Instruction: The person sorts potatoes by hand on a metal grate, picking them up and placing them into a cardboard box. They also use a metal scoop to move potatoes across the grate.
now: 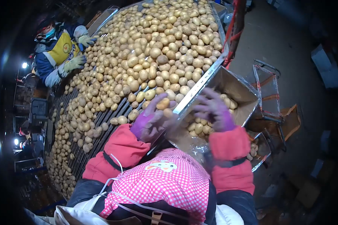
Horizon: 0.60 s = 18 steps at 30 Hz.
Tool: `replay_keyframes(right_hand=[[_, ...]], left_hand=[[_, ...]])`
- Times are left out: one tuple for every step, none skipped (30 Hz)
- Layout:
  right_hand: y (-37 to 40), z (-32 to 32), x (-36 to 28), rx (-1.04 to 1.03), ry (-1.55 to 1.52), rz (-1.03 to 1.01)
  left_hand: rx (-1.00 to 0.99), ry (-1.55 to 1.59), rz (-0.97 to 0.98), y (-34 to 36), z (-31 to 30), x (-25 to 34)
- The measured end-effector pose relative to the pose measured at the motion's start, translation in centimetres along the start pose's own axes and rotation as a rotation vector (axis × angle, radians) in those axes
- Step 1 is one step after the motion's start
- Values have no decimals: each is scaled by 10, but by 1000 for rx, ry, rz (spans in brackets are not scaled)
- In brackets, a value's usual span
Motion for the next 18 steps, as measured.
replay_keyframes(right_hand=[[-3,23,18,-42,-73,-1],[-8,35,40,-85,-146,-1],[-14,35,59,-92,-137,-83],[-20,30,80,-98,-126,-163],[-14,27,83,-86,-142,-166],[-9,25,86,-73,-157,-169],[2,27,78,-47,-203,-95],[8,32,71,-70,-451,-61],[15,37,64,-77,-699,-21],[19,29,66,-16,-752,-27],[23,19,71,47,-804,-36],[25,6,77,112,-854,-47],[22,-20,88,0,-867,-122],[28,-36,75,2,-865,-190],[32,-52,58,2,-858,-261],[35,-67,38,-1,-847,-335],[45,-79,3,132,-671,-460],[51,-109,-19,300,-508,-544]], left_hand=[[23,293,-35,-6,16,-1],[8,122,-66,-11,20,-11],[-7,-48,-94,-17,19,-25],[-22,-217,-121,-21,20,-34],[5,-725,-69,-23,27,-17],[-24,-675,-92,-24,32,-20],[-50,-629,-113,-24,38,-24],[-77,-584,-137,-25,44,-24],[-92,-580,-96,-24,50,-16],[-107,-575,-55,-24,57,-6],[-126,-473,-27,-23,60,-7],[-148,-370,0,-23,61,-8],[-145,-359,-4,-22,53,-14],[-38,-398,-67,-22,45,-21],[6,-471,-68,-23,36,-24],[50,-544,-65,-24,27,-24],[93,-492,-70,-20,21,-24],[140,-440,-80,-13,16,-25]])
Point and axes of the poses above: each hand's wrist, its own y-axis away from the middle knuckle, its own z-axis out of the palm, x = y × z, the point moved 6 cm from there along -y, towards the middle knuckle, and after that the axes turned 9 degrees about -x, right-handed, at the moved point
